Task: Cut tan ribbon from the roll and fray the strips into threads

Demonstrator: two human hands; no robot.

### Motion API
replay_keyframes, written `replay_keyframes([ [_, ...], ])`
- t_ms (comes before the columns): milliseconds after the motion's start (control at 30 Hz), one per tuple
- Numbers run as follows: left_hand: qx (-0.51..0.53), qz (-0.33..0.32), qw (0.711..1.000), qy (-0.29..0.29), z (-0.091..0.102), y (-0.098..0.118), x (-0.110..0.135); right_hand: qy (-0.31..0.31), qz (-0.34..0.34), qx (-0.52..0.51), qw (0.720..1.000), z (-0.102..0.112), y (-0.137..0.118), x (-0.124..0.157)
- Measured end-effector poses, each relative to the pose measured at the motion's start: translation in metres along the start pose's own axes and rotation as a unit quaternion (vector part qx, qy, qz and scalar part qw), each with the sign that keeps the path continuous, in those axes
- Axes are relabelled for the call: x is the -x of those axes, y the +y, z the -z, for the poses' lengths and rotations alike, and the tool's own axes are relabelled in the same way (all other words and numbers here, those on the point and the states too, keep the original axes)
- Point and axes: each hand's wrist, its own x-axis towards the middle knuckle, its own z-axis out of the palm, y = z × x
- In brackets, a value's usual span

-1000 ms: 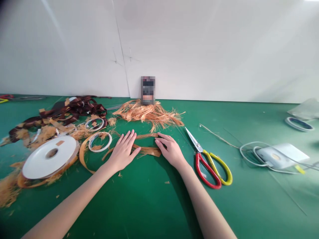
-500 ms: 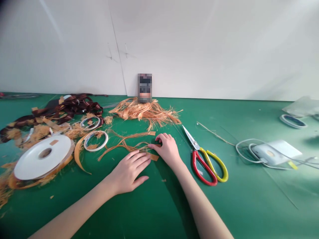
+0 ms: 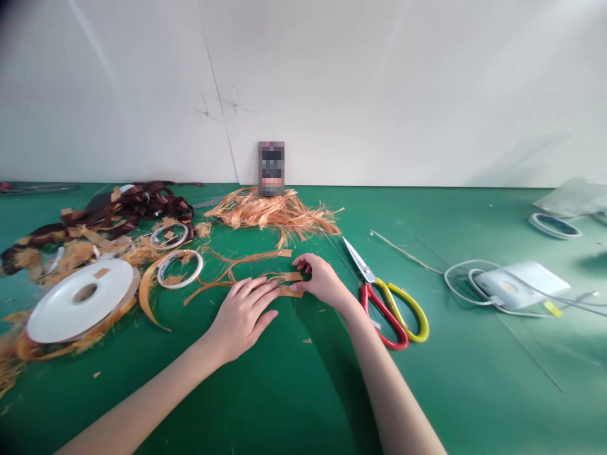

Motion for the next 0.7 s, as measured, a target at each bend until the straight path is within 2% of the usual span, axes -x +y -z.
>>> replay_keyframes([
  [267, 0.019, 0.003, 1.0, 0.0, 0.007, -0.016, 0.005, -0.06, 0.06, 0.005, 0.996, 0.007, -0.012, 0.005],
  [400, 0.021, -0.018, 1.0, -0.008, 0.009, -0.017, 0.005, -0.088, 0.09, 0.065, 0.99, 0.005, -0.01, 0.006],
  [500, 0.017, -0.024, 0.999, -0.021, 0.011, -0.017, 0.004, -0.085, 0.111, 0.118, 0.983, 0.001, -0.008, 0.005],
  [600, 0.003, -0.038, 0.998, -0.04, 0.015, -0.025, 0.006, -0.081, 0.113, 0.141, 0.98, 0.001, -0.008, 0.004],
  [700, -0.028, -0.041, 0.998, -0.048, 0.023, -0.042, 0.014, -0.086, 0.091, 0.147, 0.981, 0.003, -0.01, 0.005],
])
